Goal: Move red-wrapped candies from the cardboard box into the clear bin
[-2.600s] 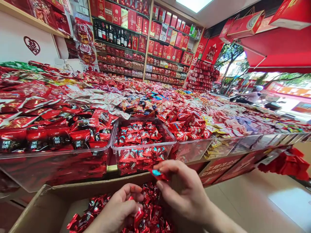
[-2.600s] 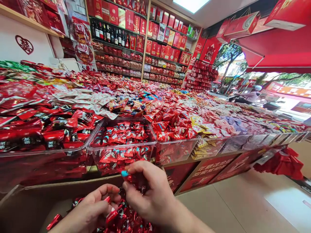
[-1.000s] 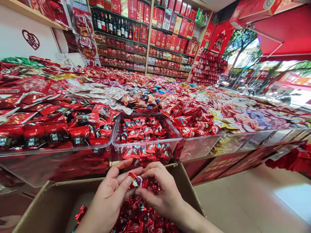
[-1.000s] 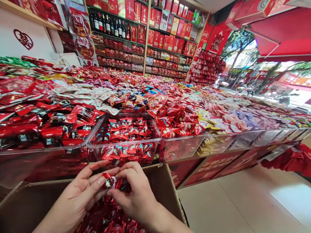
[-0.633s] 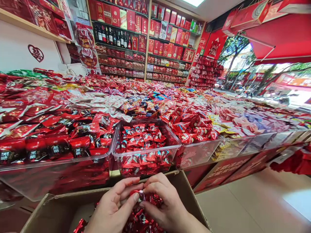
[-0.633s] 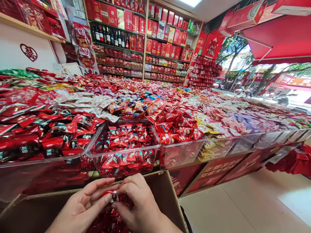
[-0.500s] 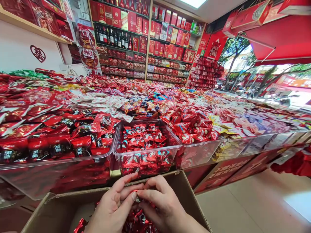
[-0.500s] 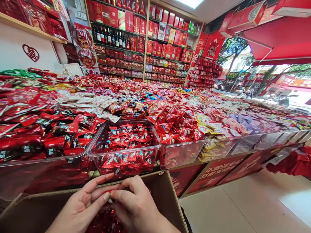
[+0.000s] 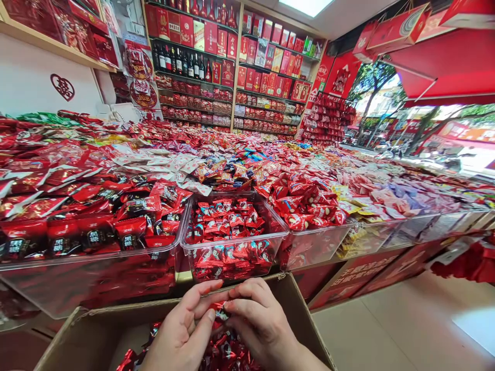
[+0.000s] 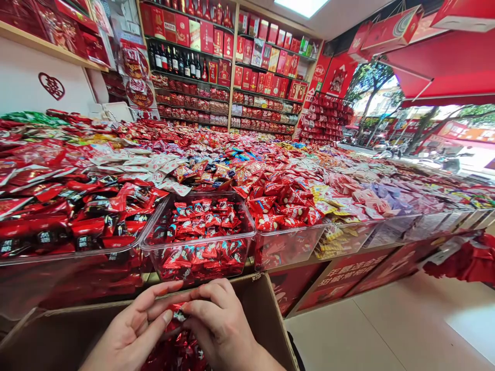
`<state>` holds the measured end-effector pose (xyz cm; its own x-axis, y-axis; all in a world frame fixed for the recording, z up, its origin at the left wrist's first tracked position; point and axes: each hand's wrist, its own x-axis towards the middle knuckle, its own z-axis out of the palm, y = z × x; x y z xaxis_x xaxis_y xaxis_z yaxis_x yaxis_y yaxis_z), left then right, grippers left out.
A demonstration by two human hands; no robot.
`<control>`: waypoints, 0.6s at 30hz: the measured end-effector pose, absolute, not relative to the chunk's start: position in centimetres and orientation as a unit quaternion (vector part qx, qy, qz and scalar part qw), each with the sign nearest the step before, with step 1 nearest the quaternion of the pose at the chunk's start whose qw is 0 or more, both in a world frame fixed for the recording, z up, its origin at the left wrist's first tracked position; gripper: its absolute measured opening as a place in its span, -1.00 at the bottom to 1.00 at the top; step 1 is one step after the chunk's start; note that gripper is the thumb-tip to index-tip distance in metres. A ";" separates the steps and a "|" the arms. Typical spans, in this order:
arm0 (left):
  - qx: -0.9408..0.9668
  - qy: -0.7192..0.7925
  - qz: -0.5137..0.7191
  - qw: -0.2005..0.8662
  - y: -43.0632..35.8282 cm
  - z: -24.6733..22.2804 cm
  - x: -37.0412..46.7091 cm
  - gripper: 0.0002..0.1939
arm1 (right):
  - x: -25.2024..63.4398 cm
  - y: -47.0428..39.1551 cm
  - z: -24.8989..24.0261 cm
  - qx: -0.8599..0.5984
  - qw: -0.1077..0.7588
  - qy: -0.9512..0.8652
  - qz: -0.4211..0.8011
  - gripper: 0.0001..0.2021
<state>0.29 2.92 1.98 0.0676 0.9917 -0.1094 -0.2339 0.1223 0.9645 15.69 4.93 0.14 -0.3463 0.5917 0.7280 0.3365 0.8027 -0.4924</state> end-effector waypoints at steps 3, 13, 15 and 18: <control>0.425 0.467 0.510 0.584 2.8 1.7 0.2 -0.70 | 15.8 4.6 0.0 -0.329 0.496 -0.799 0.092 -0.73; 0.545 0.528 0.478 0.443 2.6 2.2 0.4 -0.79 | 15.1 4.7 -0.3 -0.335 0.486 -0.762 0.269 -0.75; 0.549 0.532 0.481 0.430 2.4 2.6 0.4 -0.80 | 15.3 4.3 0.5 -0.356 0.469 -0.769 0.250 -0.83; 0.550 0.536 0.484 0.420 2.2 3.2 0.2 -0.78 | 16.5 3.3 3.3 -0.356 0.444 -0.795 0.210 -0.82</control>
<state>0.18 2.21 3.18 -0.0423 0.9958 0.0815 0.1832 -0.0724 0.9804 16.53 3.34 3.27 -0.3523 0.7525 0.5565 0.3800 0.6584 -0.6497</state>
